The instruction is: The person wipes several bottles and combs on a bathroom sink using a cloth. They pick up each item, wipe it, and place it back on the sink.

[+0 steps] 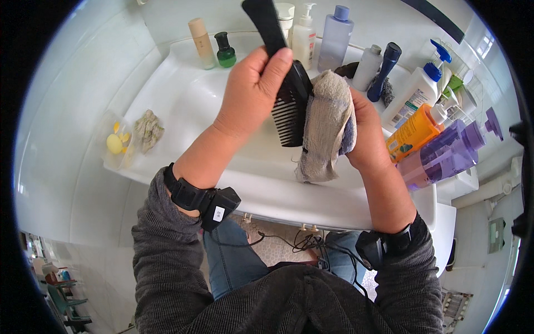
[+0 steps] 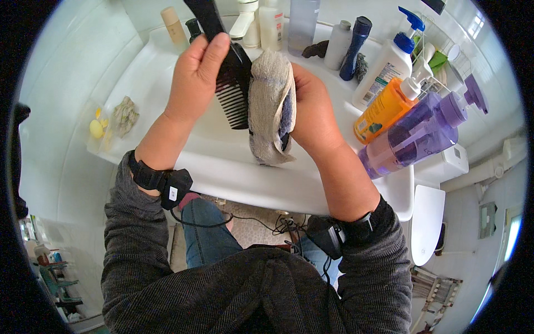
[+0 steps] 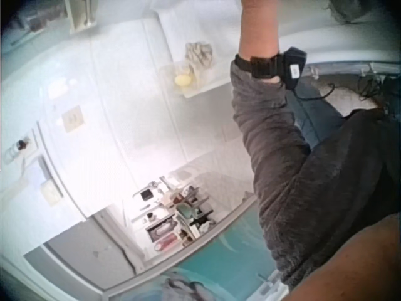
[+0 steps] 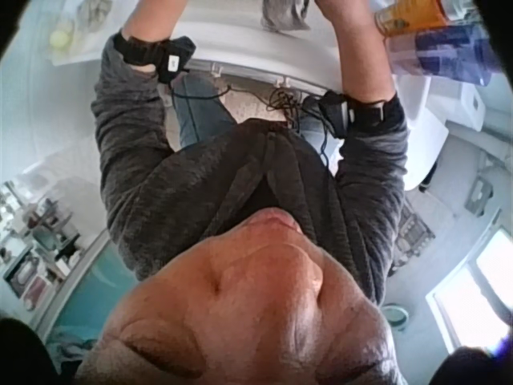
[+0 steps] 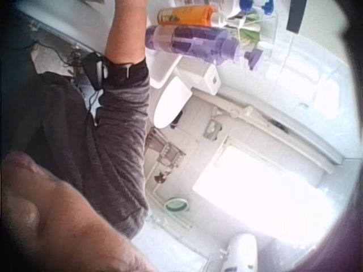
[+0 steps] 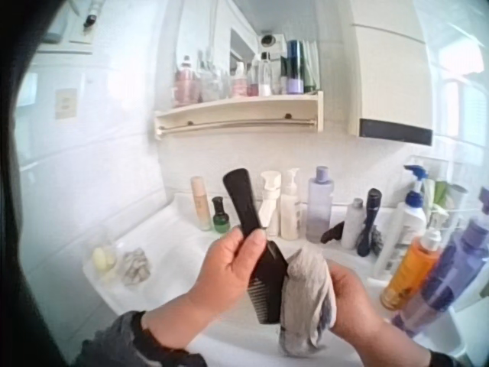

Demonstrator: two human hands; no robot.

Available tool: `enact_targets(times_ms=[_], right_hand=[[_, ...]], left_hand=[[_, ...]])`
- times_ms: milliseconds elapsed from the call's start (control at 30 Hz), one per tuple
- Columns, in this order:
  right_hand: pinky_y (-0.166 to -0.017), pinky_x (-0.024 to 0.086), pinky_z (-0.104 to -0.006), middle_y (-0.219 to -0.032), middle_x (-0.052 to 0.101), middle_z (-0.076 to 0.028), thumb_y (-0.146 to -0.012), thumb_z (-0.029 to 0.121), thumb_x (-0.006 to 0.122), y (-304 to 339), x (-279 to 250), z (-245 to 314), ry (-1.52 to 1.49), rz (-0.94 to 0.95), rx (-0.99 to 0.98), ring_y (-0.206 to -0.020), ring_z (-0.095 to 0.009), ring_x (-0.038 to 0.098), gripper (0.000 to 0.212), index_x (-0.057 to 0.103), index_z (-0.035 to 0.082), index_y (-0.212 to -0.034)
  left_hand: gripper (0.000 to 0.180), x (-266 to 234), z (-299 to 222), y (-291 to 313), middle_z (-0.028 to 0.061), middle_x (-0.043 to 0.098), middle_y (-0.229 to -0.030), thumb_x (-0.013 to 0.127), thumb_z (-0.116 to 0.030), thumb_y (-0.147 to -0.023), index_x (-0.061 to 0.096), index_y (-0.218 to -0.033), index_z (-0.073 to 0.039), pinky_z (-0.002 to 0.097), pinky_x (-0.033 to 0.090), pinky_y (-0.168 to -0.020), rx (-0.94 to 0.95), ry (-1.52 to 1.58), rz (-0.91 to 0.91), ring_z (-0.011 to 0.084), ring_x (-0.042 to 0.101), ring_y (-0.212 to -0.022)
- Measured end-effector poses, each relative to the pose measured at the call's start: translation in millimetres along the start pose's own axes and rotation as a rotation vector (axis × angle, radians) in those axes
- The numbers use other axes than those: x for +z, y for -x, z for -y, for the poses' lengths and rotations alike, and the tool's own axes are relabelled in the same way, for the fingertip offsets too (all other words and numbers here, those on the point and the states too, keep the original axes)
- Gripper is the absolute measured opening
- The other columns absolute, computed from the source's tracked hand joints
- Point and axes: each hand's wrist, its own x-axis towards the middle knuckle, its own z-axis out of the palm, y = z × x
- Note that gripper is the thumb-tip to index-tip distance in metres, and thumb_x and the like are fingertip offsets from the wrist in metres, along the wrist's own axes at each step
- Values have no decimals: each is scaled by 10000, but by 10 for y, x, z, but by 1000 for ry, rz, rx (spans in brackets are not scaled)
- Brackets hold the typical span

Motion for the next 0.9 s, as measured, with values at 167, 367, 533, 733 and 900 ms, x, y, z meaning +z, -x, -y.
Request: enact_targets(times_ms=[167,367,533,733,900], right_hand=[[-795,493,-262,-980,676,-33,-812,55,694,23,9,20,57,63,41,-868,-92,583,333,626,6,-1135],[-772,496,-266,-934,679,-43,-814,58,683,76,43,59,209,36,-25,-836,-100,587,316,623,1,-1119],[-771,495,-277,-925,684,-74,-815,51,662,60,35,59,303,-39,-132,-833,-118,592,285,618,-11,-1090],[-801,490,-270,-958,674,-67,-823,39,657,42,36,47,290,-89,-71,-869,-106,589,285,606,-13,-1099],[-797,498,-275,-960,686,-88,-816,30,659,33,70,13,221,-69,-105,-873,-115,601,296,612,-20,-1103]], left_hand=[[402,-77,100,-71,-37,482,-665,550,-383,-973,585,-830,-9,236,386,-581,-69,27,-135,68,405,-634],[426,-108,140,-107,-52,418,-644,521,-435,-976,558,-826,-38,239,331,-533,-170,92,-165,61,357,-594],[426,-27,110,-51,-52,420,-644,514,-426,-981,544,-813,-36,238,331,-535,-174,70,-170,60,353,-597],[418,68,57,-19,-49,432,-658,518,-415,-982,538,-805,-37,235,342,-550,-118,98,-195,59,362,-616],[396,-75,62,-75,-58,440,-681,534,-410,-976,541,-808,-52,229,349,-558,-115,90,-259,52,379,-639]])
